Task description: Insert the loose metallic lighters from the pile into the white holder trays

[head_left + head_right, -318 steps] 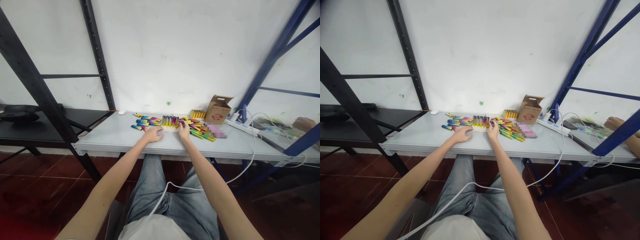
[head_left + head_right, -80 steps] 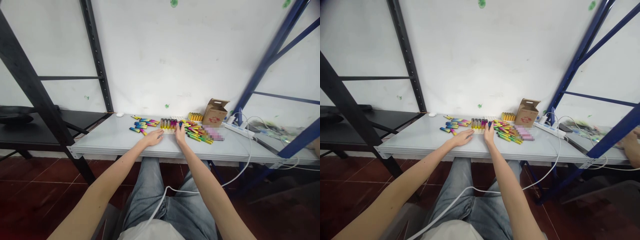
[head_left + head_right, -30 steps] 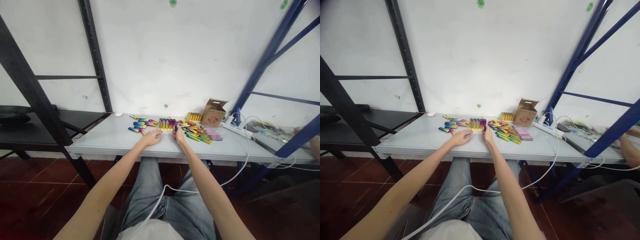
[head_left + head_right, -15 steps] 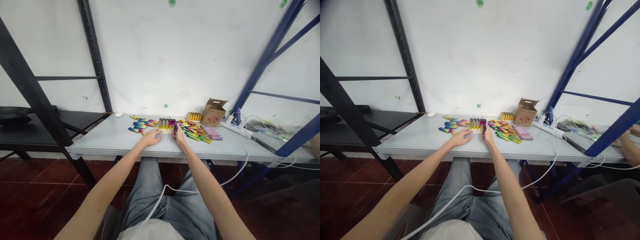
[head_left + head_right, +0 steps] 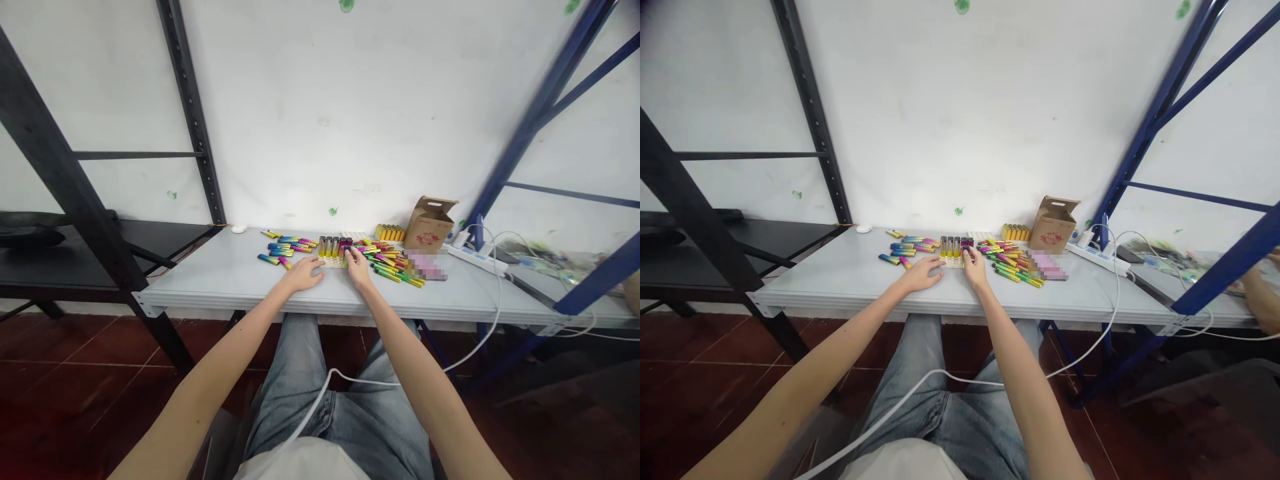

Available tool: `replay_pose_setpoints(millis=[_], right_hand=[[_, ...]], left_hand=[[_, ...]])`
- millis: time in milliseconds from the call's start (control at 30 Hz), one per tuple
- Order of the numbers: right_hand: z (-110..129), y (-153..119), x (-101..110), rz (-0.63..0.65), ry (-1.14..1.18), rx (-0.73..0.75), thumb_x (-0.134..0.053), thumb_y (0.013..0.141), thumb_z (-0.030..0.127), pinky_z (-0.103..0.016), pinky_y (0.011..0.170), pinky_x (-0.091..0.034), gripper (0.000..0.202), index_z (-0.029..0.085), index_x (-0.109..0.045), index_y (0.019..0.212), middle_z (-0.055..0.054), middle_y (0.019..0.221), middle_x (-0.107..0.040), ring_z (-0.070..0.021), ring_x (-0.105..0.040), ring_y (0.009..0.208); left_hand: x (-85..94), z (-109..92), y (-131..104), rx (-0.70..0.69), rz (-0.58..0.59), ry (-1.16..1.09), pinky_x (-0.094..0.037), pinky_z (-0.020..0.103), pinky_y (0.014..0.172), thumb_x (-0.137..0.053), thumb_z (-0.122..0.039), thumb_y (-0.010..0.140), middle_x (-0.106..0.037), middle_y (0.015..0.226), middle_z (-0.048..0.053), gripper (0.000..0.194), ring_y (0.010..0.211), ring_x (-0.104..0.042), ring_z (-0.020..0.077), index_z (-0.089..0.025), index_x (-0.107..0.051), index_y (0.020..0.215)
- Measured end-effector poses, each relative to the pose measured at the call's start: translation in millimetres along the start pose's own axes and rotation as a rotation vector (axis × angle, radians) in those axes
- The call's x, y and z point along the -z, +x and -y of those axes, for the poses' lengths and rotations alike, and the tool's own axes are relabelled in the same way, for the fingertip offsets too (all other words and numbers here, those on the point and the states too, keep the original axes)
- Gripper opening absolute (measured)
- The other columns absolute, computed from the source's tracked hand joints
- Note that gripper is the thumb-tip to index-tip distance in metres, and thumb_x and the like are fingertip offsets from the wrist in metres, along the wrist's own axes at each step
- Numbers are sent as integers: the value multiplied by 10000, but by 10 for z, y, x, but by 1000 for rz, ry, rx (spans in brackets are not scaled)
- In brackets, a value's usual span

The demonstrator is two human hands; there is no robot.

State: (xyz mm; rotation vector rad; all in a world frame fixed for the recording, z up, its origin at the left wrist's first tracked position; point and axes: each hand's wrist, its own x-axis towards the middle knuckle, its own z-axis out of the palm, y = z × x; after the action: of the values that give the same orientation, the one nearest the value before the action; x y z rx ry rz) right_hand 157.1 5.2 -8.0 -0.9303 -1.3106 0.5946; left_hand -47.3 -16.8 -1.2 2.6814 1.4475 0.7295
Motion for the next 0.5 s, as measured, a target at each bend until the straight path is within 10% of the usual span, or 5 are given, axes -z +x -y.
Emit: replay_pose_setpoints(millis=[500], right_hand=[[-18,-12,-13,27,43,47,-688,716,501,-366,810,-515,406,171,-636,947,-81,943,-684,-208,-635,881]], left_hand=[[-8,-3,-1,-6,-30,0,-392,423,1114,-503,-426,885,-565,1371,116,489,1293,-496,278,-172,-590,1294]])
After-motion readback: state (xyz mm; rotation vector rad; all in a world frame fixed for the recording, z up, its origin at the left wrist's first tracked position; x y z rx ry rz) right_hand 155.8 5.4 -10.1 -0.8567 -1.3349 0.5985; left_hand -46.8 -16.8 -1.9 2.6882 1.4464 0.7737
